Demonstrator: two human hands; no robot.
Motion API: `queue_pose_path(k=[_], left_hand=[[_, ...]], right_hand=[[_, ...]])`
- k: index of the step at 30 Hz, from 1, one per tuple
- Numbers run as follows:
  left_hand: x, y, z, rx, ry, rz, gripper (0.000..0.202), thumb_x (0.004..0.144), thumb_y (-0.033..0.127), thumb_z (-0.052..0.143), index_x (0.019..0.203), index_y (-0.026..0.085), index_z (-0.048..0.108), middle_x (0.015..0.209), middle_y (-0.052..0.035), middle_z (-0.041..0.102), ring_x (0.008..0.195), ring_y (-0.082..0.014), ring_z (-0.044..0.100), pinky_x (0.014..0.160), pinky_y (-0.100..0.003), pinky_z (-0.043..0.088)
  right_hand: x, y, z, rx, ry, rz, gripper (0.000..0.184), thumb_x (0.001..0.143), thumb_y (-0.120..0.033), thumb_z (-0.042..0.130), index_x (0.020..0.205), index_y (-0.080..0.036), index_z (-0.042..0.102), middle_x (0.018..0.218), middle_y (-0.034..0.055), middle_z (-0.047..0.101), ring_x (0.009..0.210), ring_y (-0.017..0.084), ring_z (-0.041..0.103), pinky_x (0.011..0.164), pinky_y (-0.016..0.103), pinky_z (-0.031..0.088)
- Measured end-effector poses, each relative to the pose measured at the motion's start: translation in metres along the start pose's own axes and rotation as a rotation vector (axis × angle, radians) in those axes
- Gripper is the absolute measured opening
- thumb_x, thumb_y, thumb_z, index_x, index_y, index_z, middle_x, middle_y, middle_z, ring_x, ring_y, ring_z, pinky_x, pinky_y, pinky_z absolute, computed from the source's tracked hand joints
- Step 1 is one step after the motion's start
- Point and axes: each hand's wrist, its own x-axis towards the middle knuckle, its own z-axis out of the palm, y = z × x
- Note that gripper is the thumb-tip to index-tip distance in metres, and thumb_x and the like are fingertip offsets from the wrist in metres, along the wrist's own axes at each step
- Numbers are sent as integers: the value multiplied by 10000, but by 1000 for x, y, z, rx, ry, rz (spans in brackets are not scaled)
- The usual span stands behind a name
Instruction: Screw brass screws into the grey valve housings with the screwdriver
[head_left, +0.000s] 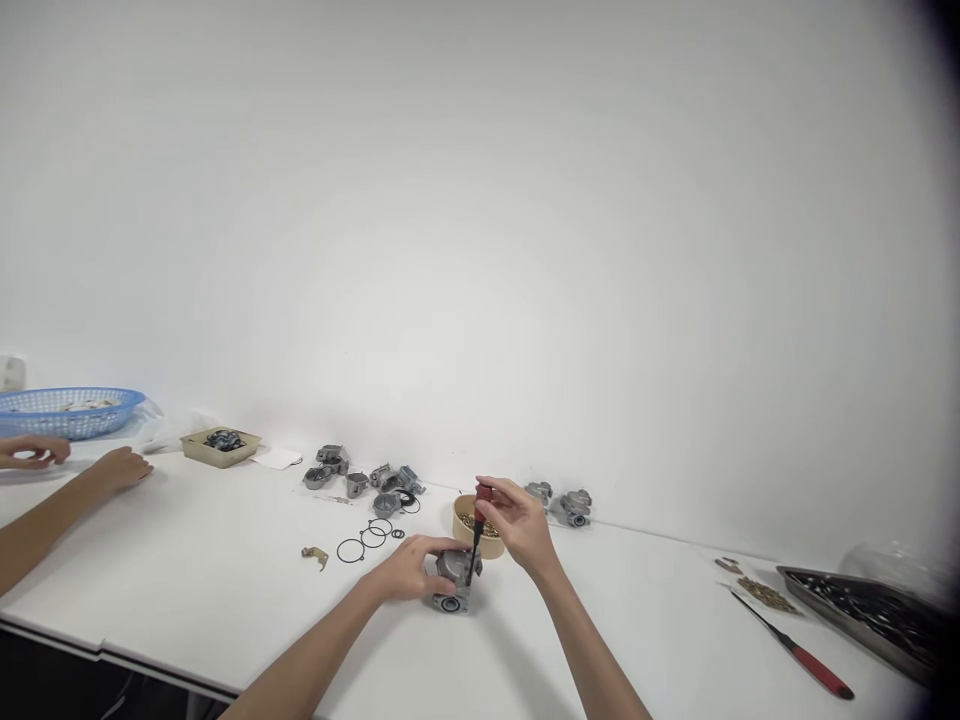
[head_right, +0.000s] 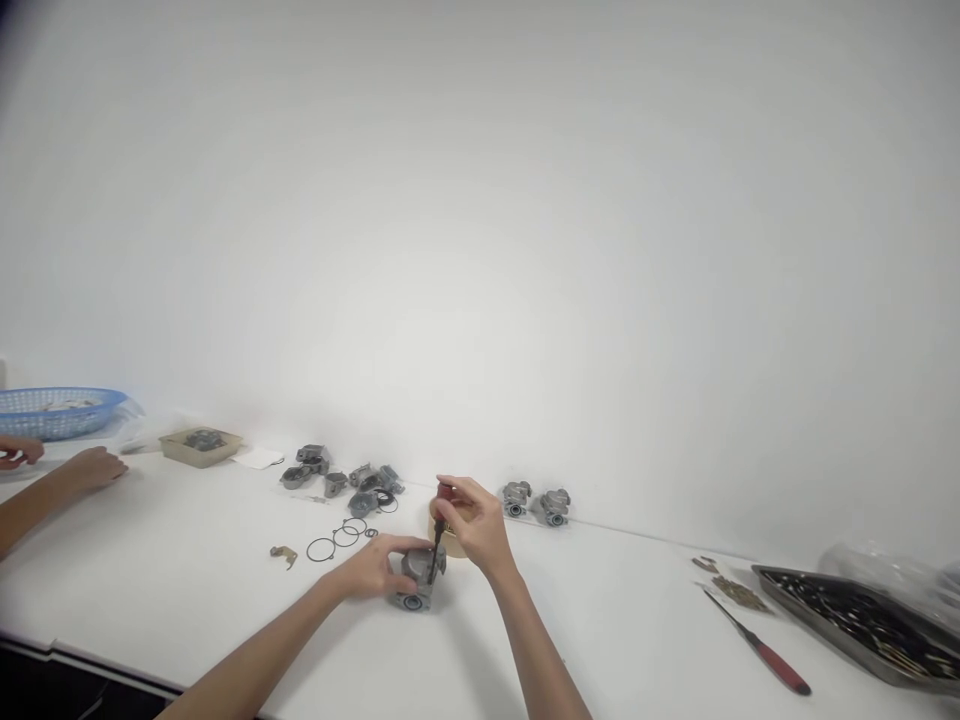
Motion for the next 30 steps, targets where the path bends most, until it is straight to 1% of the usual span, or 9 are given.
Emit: queue_pose_path(k=[2, 5, 10, 13, 15, 18, 21, 26, 30], left_hand=[[0, -1, -1, -5, 12, 0, 681, 716, 451, 786, 1355, 301, 600, 1334, -52, 648, 1231, -329, 568, 1054, -466, 452], [0, -3, -1, -21, 31, 0, 667, 725, 416, 786, 1356, 296, 603, 1336, -62, 647, 1224, -320, 575, 1077, -472, 432], [0, -4, 0, -61, 27, -3, 667, 728, 397, 783, 1359, 289, 598, 1323, -61, 654, 1194, -306, 598, 1076, -476, 438], [1, -5, 0, -69, 55, -19, 671, 714, 385, 794, 1351, 284, 608, 1325, -75, 652, 1235, -320, 572, 1085, -481, 435], [1, -6, 0, -77, 60, -18, 665, 715, 382, 794, 1347, 284, 612, 1333, -79, 647, 1237, -319, 572, 1089, -479, 435], [1, -5, 0, -83, 58, -6, 663, 718, 389, 792, 1347, 278, 611, 1342, -76, 642, 1228, -314, 581, 1090, -477, 437], [1, -4, 0, -72, 66, -2, 664, 715, 387, 794, 1344, 275, 613, 1346, -72, 641, 1228, -314, 580, 1084, -475, 444], [1, -4, -1, -63, 49, 25, 653, 723, 354, 796, 1346, 301, 607, 1323, -46, 659, 1169, -275, 621, 1067, -445, 464], [3, -8, -2, -56, 42, 22, 678, 705, 353, 817, 1347, 295, 608, 1343, -52, 646, 1206, -286, 600, 1070, -454, 459]], right_hand=[[0, -3, 0, -68, 44, -14, 248, 875, -335, 670, 1096, -233, 718, 1000, 79, 652, 891, 209, 664, 792, 367, 615], [0, -3, 0, -32, -1, -29, 304, 906, -332, 626, 1192, -243, 681, 1125, 96, 625, 962, 217, 665, 855, 387, 607], [3, -2, 1, -64, 5, 9, 275, 867, -347, 678, 1121, -245, 708, 983, 73, 641, 880, 204, 661, 825, 379, 621], [2, -1, 2, 30, -47, 24, 304, 878, -381, 662, 1143, -233, 682, 1104, 102, 641, 974, 231, 672, 848, 393, 619], [2, 2, 2, 105, -70, 84, 352, 883, -394, 654, 1186, -215, 648, 1109, 113, 660, 999, 248, 687, 840, 399, 625], [1, 5, 1, 32, 30, 123, 363, 830, -407, 712, 1125, -200, 669, 941, 84, 683, 865, 221, 689, 757, 372, 646], [1, 6, -2, -87, 112, 52, 317, 803, -422, 735, 1045, -218, 711, 892, 68, 655, 809, 198, 649, 701, 333, 643], [-2, 1, -5, 93, -67, 90, 423, 892, -409, 643, 1274, -228, 630, 1110, 110, 678, 962, 235, 695, 834, 402, 627], [-2, -3, 0, -45, 24, 81, 349, 836, -374, 710, 1152, -227, 703, 905, 61, 690, 839, 208, 686, 791, 360, 623]])
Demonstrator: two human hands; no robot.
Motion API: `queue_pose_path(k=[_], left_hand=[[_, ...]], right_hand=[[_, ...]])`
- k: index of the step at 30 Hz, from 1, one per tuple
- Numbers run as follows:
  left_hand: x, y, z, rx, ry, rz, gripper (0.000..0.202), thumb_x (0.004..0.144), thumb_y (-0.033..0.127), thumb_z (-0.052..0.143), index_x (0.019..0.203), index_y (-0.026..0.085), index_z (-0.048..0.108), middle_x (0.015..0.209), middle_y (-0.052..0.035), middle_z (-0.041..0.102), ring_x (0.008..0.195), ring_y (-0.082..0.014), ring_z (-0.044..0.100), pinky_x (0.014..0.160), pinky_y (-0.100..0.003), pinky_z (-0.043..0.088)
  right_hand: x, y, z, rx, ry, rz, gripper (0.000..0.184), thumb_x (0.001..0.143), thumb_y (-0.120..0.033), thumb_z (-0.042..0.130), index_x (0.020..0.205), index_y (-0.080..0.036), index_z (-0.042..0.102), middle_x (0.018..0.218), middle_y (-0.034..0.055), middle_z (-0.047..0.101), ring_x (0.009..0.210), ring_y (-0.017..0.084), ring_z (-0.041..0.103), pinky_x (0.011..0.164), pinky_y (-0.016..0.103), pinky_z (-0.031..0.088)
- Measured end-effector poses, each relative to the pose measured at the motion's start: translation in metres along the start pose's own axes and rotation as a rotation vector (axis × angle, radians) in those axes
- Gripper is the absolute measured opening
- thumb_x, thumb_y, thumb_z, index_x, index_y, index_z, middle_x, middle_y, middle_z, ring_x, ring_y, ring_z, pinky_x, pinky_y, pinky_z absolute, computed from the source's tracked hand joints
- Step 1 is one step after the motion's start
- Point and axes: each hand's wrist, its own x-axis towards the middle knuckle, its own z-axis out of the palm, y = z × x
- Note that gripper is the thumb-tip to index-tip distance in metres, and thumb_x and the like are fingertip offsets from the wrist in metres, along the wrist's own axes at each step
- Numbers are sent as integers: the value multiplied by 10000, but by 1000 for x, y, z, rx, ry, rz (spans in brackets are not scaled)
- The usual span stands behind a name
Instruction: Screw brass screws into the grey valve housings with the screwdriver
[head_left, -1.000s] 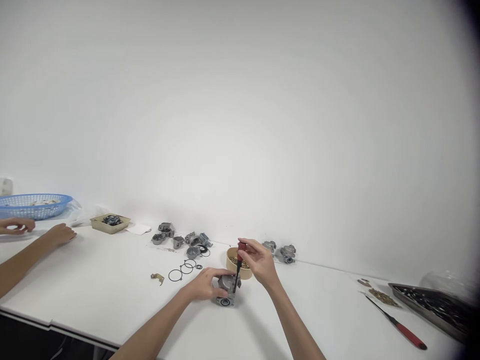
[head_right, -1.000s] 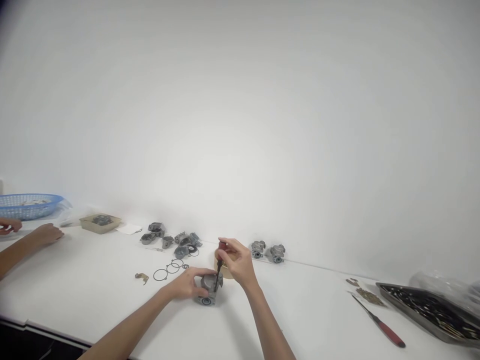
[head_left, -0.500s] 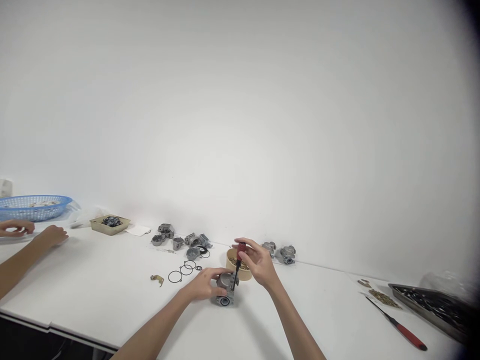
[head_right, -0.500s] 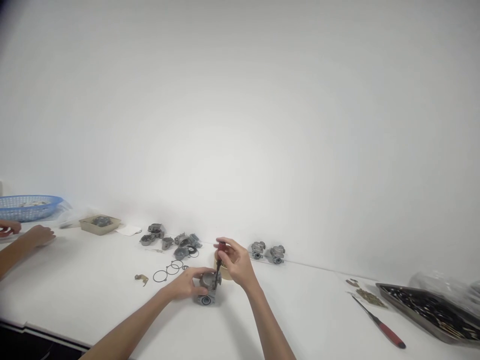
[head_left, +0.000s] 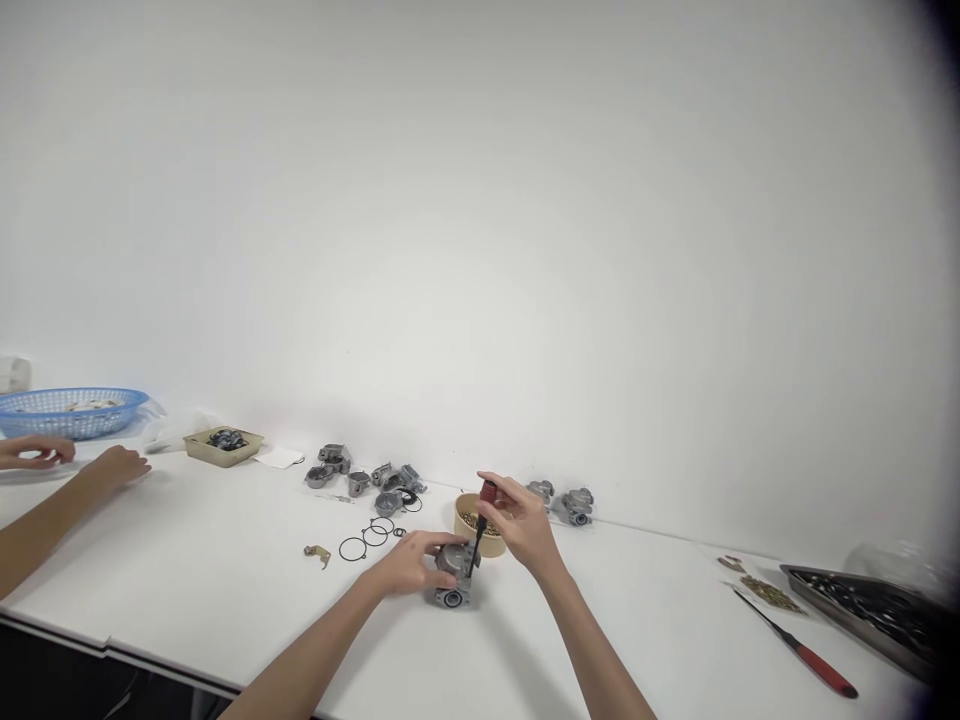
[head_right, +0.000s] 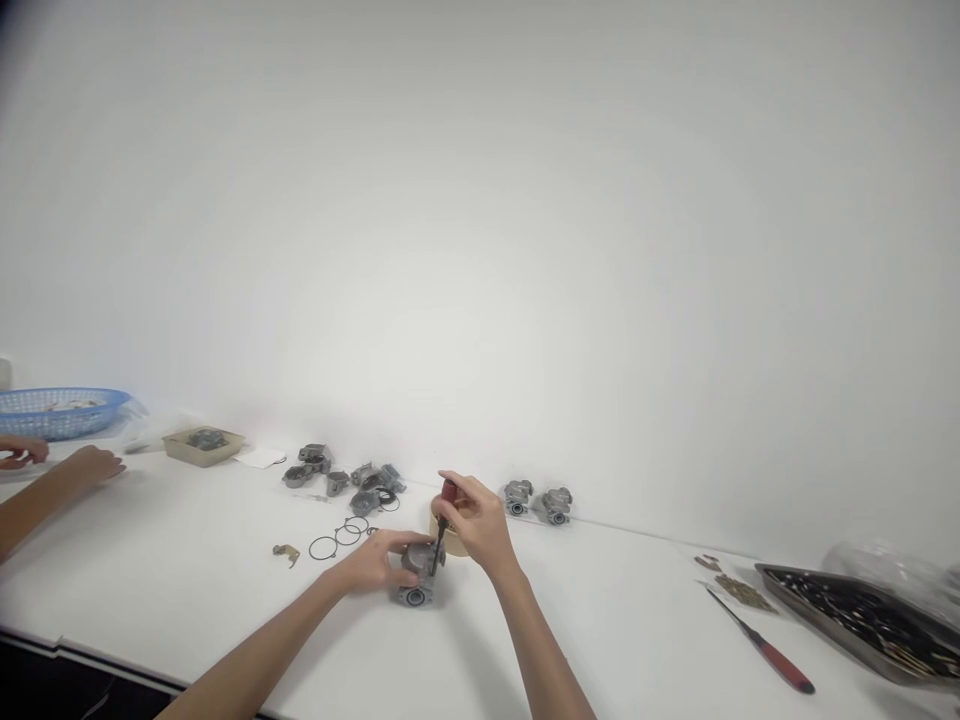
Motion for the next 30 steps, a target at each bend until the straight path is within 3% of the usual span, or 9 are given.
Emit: queue_pose_path(k=[3, 6, 9, 13, 17, 19, 22, 25, 30], left_hand=[[0, -1, 0, -9, 10, 6, 671, 704, 344, 818, 1341, 290, 614, 1343, -58, 645, 1215, -284, 593, 1070, -447, 460], [-2, 1, 0, -11, 11, -1, 672, 703, 349, 814, 1342, 302, 610, 1330, -47, 652, 1186, -272, 607, 1066, -437, 463], [-2, 5, 0, 0, 17, -15, 679, 705, 366, 807, 1350, 323, 599, 1353, -30, 637, 1206, -272, 588, 1072, -427, 456], [-3, 7, 0, 44, 20, -49, 683, 698, 393, 800, 1349, 336, 598, 1356, -16, 635, 1216, -277, 573, 1073, -423, 451], [-4, 4, -2, 51, 20, -58, 679, 694, 402, 797, 1341, 333, 606, 1374, -20, 622, 1227, -290, 567, 1069, -422, 452], [-4, 3, -2, 45, 15, -58, 681, 693, 406, 798, 1342, 331, 606, 1372, -23, 624, 1223, -293, 573, 1068, -427, 451], [-4, 1, -1, 49, 19, -67, 690, 689, 420, 804, 1343, 329, 604, 1371, -31, 624, 1239, -301, 563, 1072, -439, 446], [-3, 1, 0, 57, 23, -72, 693, 683, 420, 812, 1338, 324, 609, 1358, -35, 633, 1242, -303, 559, 1073, -444, 444], [-4, 2, -1, 36, 22, -49, 679, 688, 410, 814, 1332, 335, 613, 1352, -30, 635, 1242, -294, 555, 1054, -430, 462]], right_hand=[[1, -2, 3, 16, -44, -50, 332, 855, -374, 680, 1158, -239, 693, 982, 73, 677, 873, 208, 684, 811, 361, 613], [3, -2, 6, 141, -116, 20, 396, 868, -381, 657, 1225, -212, 636, 1057, 101, 683, 963, 236, 694, 841, 385, 614], [5, -1, 8, 43, 7, 100, 401, 803, -368, 721, 1153, -183, 654, 947, 79, 692, 861, 214, 691, 766, 346, 633], [4, 0, 7, -113, 84, 26, 318, 798, -381, 715, 1058, -202, 684, 933, 67, 666, 805, 192, 649, 665, 301, 625], [1, 1, 2, 105, -124, 19, 436, 877, -397, 640, 1272, -219, 591, 1151, 120, 652, 986, 238, 678, 806, 364, 619], [1, 2, 1, 168, -186, 48, 464, 883, -384, 638, 1305, -209, 559, 1102, 112, 675, 960, 234, 692, 843, 383, 610], [2, 0, 3, 54, -89, 101, 404, 824, -354, 708, 1190, -205, 627, 898, 50, 683, 807, 197, 681, 772, 338, 620], [2, -3, 6, -60, 11, 63, 364, 774, -343, 753, 1102, -209, 667, 830, 31, 652, 756, 187, 648, 651, 291, 615], [-1, -6, 4, 90, -165, 25, 393, 870, -337, 647, 1245, -228, 603, 1118, 92, 664, 944, 214, 686, 818, 345, 614]])
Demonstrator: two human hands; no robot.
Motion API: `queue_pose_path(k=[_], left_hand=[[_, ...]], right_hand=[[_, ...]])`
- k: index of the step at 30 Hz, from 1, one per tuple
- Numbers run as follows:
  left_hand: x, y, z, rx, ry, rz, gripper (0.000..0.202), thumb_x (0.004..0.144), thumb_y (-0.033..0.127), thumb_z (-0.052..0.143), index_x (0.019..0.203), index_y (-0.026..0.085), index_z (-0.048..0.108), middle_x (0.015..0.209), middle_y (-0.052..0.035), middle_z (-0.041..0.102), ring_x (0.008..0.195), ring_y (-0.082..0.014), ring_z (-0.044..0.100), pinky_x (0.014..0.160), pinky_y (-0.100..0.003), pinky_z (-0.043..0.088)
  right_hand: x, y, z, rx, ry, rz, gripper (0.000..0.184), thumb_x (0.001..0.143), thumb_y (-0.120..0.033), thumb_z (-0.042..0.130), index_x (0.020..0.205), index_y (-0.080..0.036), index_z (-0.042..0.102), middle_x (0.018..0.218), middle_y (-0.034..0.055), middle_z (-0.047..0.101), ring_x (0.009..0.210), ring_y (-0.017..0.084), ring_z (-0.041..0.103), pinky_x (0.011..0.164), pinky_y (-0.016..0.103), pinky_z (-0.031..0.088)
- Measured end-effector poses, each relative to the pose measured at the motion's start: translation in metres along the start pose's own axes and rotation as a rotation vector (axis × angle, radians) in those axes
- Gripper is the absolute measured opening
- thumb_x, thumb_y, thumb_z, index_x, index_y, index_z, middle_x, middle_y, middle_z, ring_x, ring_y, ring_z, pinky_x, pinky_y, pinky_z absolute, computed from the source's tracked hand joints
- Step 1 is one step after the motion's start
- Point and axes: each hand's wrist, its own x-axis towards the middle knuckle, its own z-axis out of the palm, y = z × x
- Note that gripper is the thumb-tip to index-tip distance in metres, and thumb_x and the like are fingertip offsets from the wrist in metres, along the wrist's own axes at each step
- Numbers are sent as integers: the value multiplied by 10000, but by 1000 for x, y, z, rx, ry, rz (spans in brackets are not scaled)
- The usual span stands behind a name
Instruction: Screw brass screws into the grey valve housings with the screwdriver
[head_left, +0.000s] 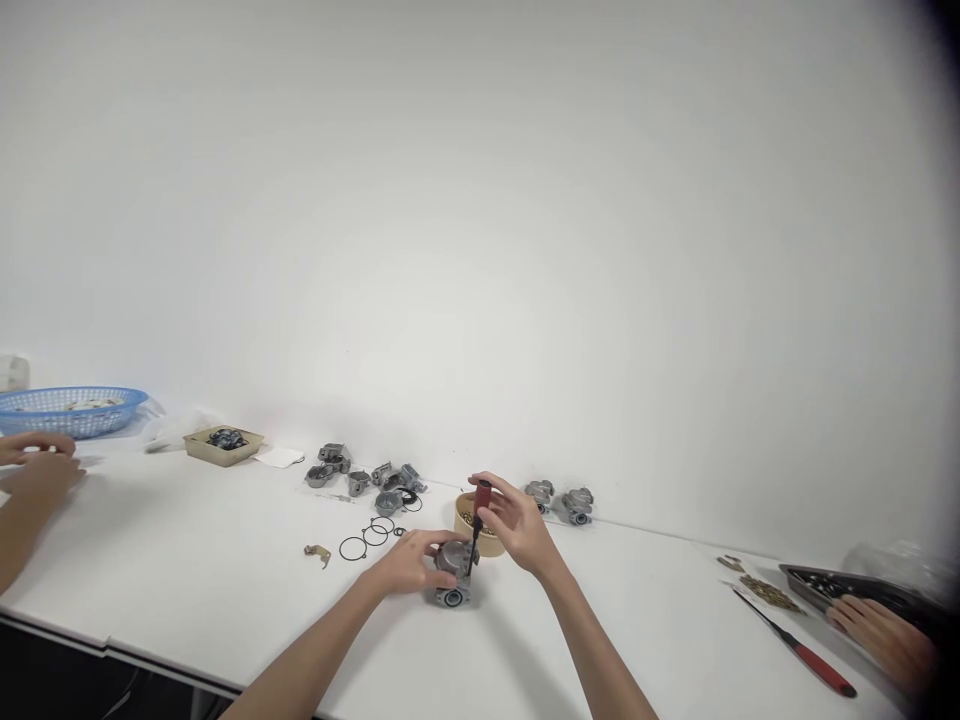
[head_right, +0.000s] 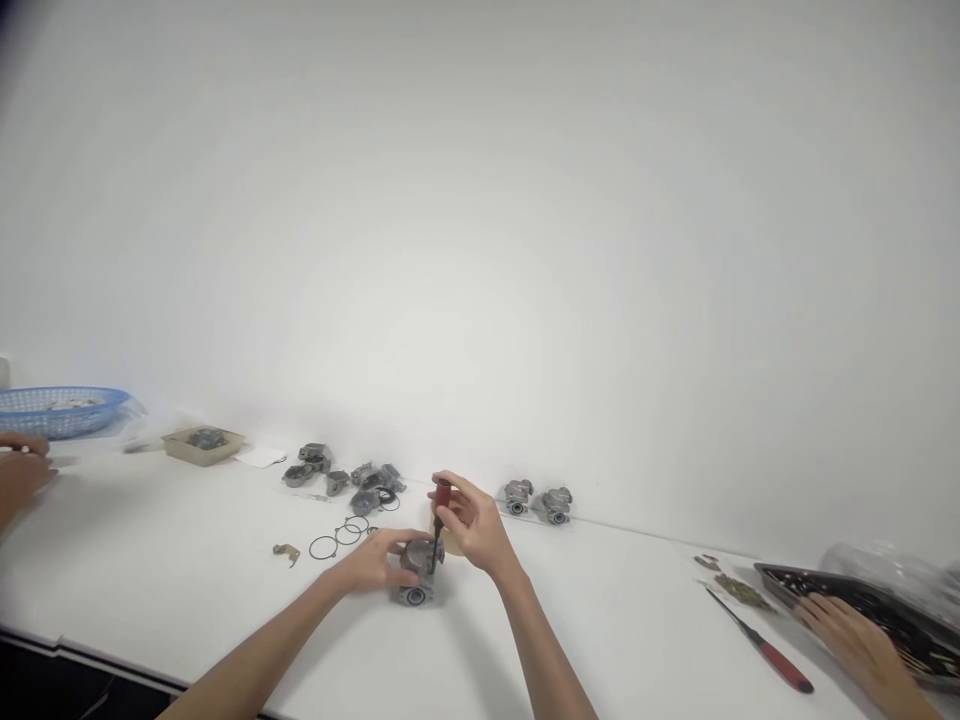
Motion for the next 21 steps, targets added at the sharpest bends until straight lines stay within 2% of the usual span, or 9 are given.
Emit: queue_pose_path(k=[2, 5, 8, 11, 16, 18, 21], left_hand=[[0, 0, -1, -8, -1, 5, 676, 692, 412, 814, 1333, 345, 611, 1363, -24, 625, 1264, -296, 537, 1053, -434, 462], [-1, 1, -3, 1, -7, -3, 674, 693, 423, 814, 1332, 352, 611, 1359, -15, 628, 1270, -290, 530, 1060, -429, 453], [-1, 3, -5, 23, -16, 1, 678, 697, 454, 810, 1336, 350, 608, 1352, -13, 633, 1248, -283, 544, 1043, -403, 461], [-3, 5, -6, 113, -1, -18, 704, 682, 495, 811, 1341, 380, 593, 1329, 1, 645, 1193, -275, 577, 1004, -375, 476], [-5, 6, -3, 286, 31, 52, 745, 617, 542, 831, 1307, 400, 588, 1278, 15, 633, 1117, -257, 612, 953, -332, 471], [-6, 7, -2, 304, 35, 76, 750, 586, 528, 844, 1273, 358, 595, 1296, -6, 598, 1102, -262, 614, 928, -333, 473], [-6, 10, -2, 284, 23, 73, 750, 571, 504, 853, 1236, 293, 575, 1259, -33, 608, 1069, -265, 613, 903, -344, 475]], right_hand=[[0, -1, 1, 43, -6, 31, 401, 870, -327, 643, 1253, -222, 589, 1096, 90, 679, 957, 217, 692, 859, 359, 604], [1, -2, 5, -27, 93, 76, 378, 828, -323, 686, 1182, -214, 614, 916, 51, 698, 818, 195, 688, 766, 325, 614], [3, 0, 8, -86, 138, 79, 394, 812, -341, 700, 1176, -213, 617, 847, 35, 698, 749, 187, 675, 706, 314, 612], [4, 4, 8, -92, 186, 62, 413, 814, -361, 702, 1190, -210, 625, 889, 57, 707, 813, 210, 692, 733, 336, 618], [7, 2, 8, -16, 382, 13, 444, 825, -386, 712, 1222, -221, 605, 1005, 88, 679, 876, 229, 702, 744, 362, 625], [9, -2, 11, 31, 377, 2, 446, 831, -385, 713, 1230, -227, 593, 1012, 83, 664, 851, 222, 709, 746, 369, 629], [11, -4, 18, 43, 283, 7, 454, 834, -373, 718, 1244, -233, 585, 1025, 79, 655, 846, 219, 712, 758, 373, 632]])
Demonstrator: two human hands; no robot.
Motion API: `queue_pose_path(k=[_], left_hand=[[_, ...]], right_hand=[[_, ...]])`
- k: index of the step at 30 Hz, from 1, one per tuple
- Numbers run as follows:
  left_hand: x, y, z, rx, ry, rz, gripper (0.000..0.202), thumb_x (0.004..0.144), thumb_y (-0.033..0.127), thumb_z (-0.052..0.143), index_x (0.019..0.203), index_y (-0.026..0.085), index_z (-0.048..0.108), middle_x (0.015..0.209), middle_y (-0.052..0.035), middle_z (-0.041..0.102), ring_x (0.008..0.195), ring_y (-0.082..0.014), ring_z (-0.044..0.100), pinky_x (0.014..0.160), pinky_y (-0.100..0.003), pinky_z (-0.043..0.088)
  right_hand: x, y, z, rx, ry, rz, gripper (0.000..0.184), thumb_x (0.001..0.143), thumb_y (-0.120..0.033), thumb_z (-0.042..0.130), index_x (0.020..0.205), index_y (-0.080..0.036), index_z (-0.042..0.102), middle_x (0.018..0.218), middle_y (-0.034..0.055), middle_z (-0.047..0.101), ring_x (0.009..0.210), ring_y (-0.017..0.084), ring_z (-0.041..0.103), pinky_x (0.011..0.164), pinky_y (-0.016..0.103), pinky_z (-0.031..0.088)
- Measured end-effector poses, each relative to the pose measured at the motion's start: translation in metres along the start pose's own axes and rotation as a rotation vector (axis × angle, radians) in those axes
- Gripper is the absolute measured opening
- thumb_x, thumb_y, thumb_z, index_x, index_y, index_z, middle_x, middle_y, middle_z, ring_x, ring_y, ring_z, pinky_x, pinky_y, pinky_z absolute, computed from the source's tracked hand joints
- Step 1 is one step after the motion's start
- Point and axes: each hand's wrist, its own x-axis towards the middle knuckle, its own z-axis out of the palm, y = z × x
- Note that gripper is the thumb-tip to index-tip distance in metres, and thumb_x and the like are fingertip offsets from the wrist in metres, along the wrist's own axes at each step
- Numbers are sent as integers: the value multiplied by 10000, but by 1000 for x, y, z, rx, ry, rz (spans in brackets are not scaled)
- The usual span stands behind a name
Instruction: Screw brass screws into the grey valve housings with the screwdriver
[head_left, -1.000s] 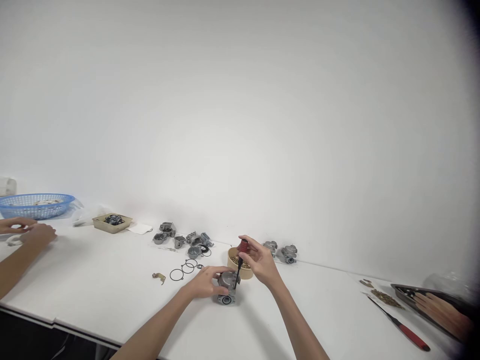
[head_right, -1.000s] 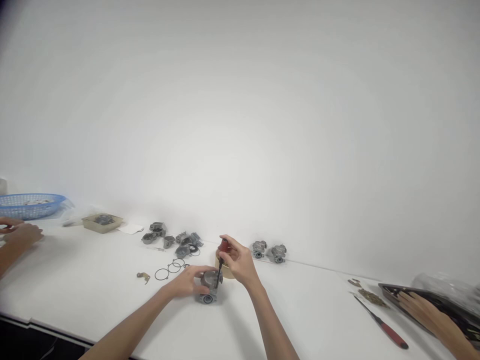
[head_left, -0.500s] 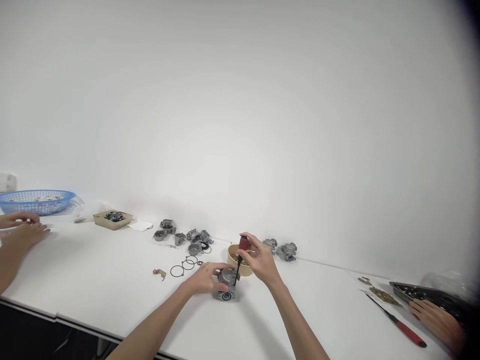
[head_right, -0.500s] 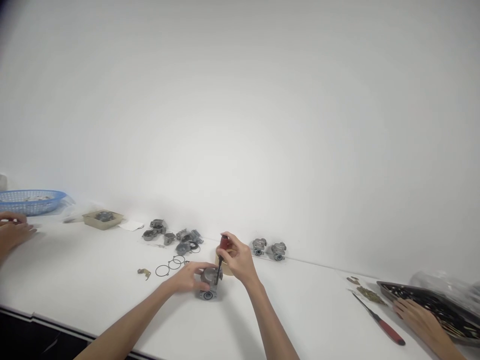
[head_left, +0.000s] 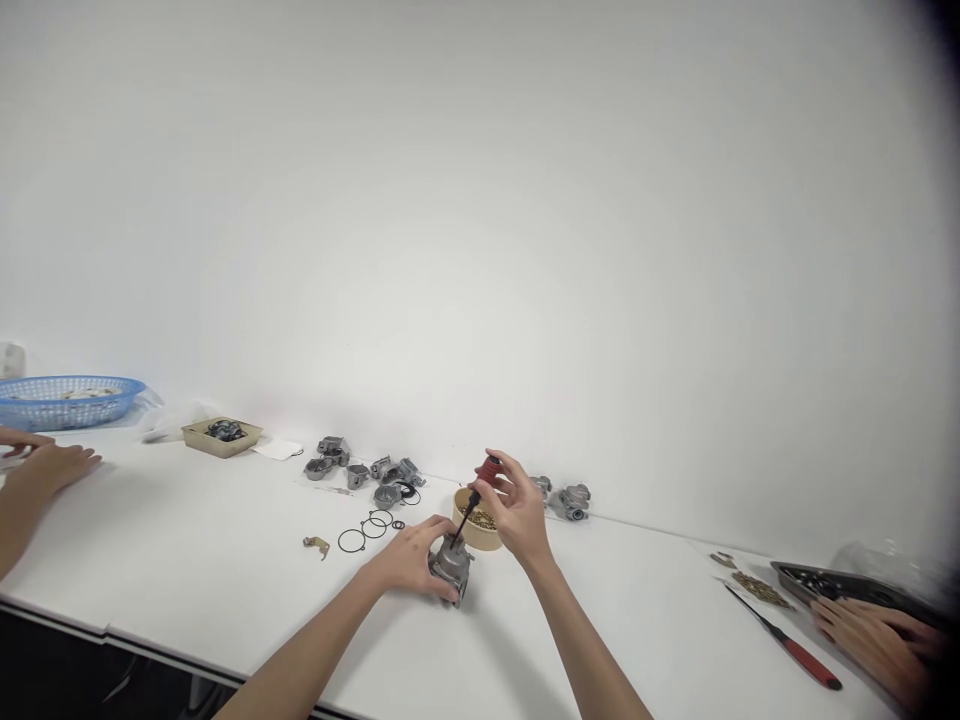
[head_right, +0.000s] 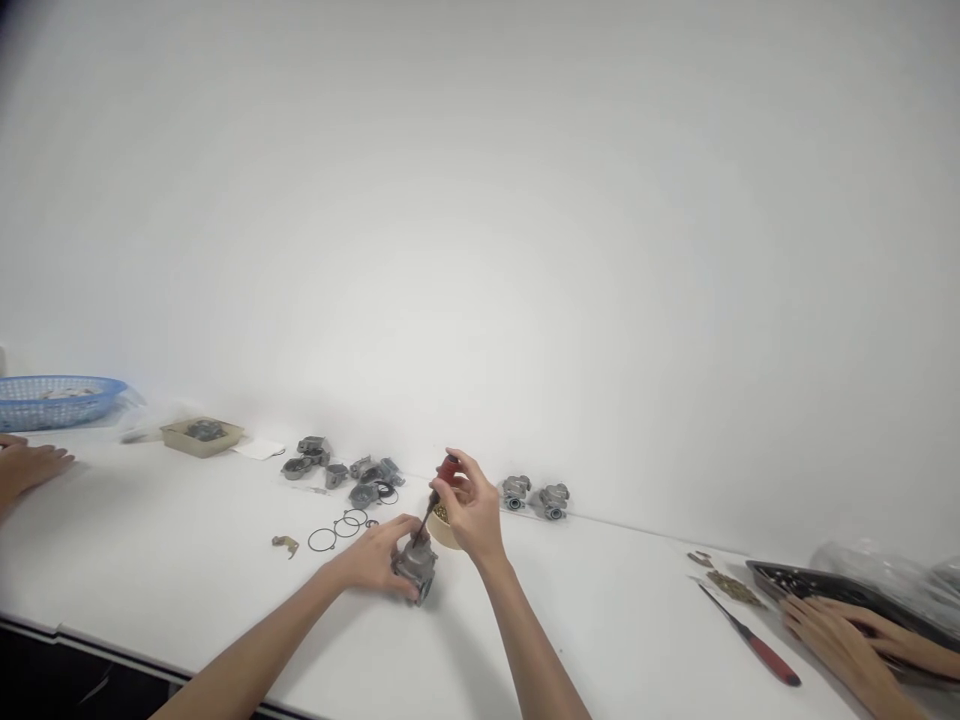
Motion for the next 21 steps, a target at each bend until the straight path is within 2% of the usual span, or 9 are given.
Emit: queue_pose_path(k=[3, 6, 12, 21], left_hand=[[1, 2, -1, -7, -35, -72, 804, 552, 500, 867, 1258, 277, 551, 1205, -45, 642, 1028, -275, 613, 890, -368, 473], [2, 1, -1, -25, -68, -129, 873, 523, 487, 885, 1298, 281, 540, 1233, -66, 640, 1020, -298, 616, 878, -390, 477], [3, -1, 1, -54, -60, -158, 896, 510, 433, 889, 1320, 273, 542, 1224, -90, 633, 1092, -344, 592, 908, -430, 479], [3, -3, 2, -57, -52, -157, 866, 508, 418, 889, 1290, 250, 556, 1181, -88, 637, 1019, -322, 617, 830, -390, 512]], right_hand=[[-2, 5, 7, 10, -58, 15, 461, 838, -372, 714, 1255, -229, 578, 1029, 79, 655, 834, 210, 715, 771, 368, 632], [-5, 9, 12, 31, -77, 40, 464, 839, -370, 710, 1259, -228, 573, 1023, 78, 656, 826, 207, 719, 776, 361, 631], [-6, 7, 16, -22, -86, 54, 465, 829, -395, 705, 1248, -229, 590, 1003, 80, 683, 832, 214, 721, 781, 361, 630], [-7, 11, 16, -46, -94, 58, 460, 838, -416, 689, 1249, -239, 584, 1008, 66, 689, 846, 211, 730, 791, 351, 629]])
